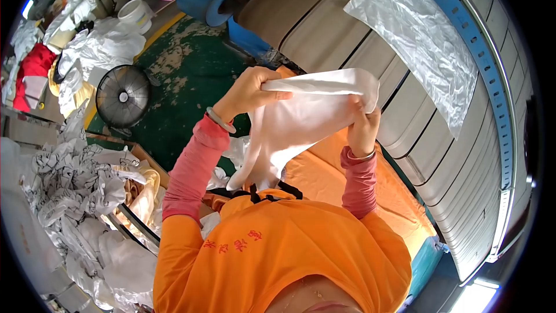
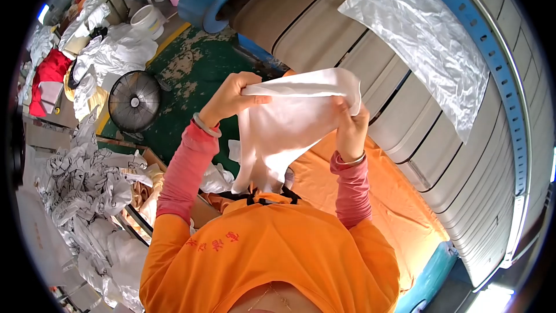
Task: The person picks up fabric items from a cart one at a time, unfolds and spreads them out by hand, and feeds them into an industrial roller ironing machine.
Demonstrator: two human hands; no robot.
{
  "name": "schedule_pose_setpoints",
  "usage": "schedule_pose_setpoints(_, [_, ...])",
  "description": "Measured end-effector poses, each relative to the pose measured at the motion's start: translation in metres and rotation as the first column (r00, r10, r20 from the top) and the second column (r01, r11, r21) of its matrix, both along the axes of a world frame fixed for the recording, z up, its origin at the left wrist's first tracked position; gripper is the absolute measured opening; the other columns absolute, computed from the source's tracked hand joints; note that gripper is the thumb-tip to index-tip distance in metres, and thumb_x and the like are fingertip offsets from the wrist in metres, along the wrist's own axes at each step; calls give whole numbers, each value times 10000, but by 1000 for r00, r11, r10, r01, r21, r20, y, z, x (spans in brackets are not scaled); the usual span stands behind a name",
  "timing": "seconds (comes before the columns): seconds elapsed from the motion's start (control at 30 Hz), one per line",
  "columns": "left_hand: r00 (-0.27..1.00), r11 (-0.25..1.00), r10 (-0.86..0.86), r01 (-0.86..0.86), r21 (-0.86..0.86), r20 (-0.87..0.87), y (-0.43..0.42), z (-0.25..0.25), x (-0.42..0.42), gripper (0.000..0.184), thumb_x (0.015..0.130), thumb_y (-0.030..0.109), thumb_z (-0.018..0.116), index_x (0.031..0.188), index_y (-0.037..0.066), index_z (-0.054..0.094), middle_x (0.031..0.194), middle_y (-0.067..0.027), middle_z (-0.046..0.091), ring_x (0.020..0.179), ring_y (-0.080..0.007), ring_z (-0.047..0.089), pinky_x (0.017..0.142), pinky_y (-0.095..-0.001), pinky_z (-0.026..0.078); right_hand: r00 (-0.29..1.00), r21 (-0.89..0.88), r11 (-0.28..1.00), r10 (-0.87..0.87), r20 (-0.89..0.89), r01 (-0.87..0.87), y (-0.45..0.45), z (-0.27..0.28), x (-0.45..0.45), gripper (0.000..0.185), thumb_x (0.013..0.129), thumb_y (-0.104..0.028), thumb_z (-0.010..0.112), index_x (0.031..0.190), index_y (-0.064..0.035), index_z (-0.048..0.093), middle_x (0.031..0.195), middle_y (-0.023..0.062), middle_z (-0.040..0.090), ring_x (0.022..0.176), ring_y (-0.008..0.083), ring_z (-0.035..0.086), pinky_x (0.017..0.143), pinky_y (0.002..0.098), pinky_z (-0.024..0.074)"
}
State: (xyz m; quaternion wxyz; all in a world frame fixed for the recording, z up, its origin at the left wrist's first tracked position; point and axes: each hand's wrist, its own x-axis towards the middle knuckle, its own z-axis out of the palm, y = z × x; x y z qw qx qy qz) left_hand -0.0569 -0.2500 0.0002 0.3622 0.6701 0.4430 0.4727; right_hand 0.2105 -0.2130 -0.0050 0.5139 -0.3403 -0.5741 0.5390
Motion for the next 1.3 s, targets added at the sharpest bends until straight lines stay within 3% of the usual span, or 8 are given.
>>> schedule_pose_setpoints(0.1, [998,998,-65,65,10,23,13,-17,0,326,711,255,753,673,-23,588,551,-43,497,515,-103,436,498,-277,332,995,92,991,-96,-32,99,1,6,4,169,914,-174,560,922,-12,608,796,-25,582,699,47,496,622,199,381])
schedule_pose_setpoints(0.2, [871,999,-30,21,-25,-491,19,-26,-12,307,697,263,753,690,-7,608,567,-50,546,490,-166,467,500,-280,362,977,227,951,-215,4,209,-4,17,8,181,924,-147,529,853,-1,609,728,-43,536,655,31,423,579,185,336])
schedule_pose_setpoints(0.33, [617,902,419,-203,380,-666,30,-50,-22,276,626,232,760,832,70,670,886,-44,640,769,-242,582,636,-349,424,946,294,900,-320,-49,320,-5,21,26,168,924,-136,516,855,-8,599,724,-41,523,654,36,404,578,191,322])
schedule_pose_setpoints(0.5, [937,951,193,-106,289,-290,19,-33,-5,618,637,196,768,1189,46,534,1203,-139,533,1156,-315,475,1003,-389,344,967,267,938,-246,59,222,-17,19,32,75,882,-29,515,881,1,584,762,-18,533,699,57,449,602,204,367])
schedule_pose_setpoints(0.67, [989,942,-13,62,331,-146,3,6,75,875,631,122,787,1360,23,312,1301,-182,425,1225,-317,399,1013,-377,322,914,234,972,-86,396,-10,-24,39,-10,91,841,45,503,918,31,549,743,44,572,692,77,541,590,210,422])
schedule_pose_setpoints(1.0, [861,938,-220,315,-142,459,-8,-14,92,256,829,113,634,1047,-11,581,851,-35,609,763,-95,556,682,-236,451,978,222,959,194,-73,-174,-12,27,-21,369,795,4,650,1097,39,441,950,126,570,883,171,595,758,277,498])
schedule_pose_setpoints(1.17, [911,990,-66,110,-85,408,-25,25,83,177,863,137,623,835,-37,634,673,-1,587,613,-39,494,529,-200,381,912,304,886,248,328,-350,-16,13,-7,723,645,-188,833,1231,26,468,1011,90,600,946,192,573,839,306,469])
schedule_pose_setpoints(1.3, [901,994,73,-98,38,428,-31,57,47,156,848,120,647,891,-31,641,691,26,571,593,-25,464,500,-189,355,819,86,956,191,541,-279,-30,-32,15,352,700,-119,749,1013,-7,634,859,119,657,756,216,617,705,285,492])
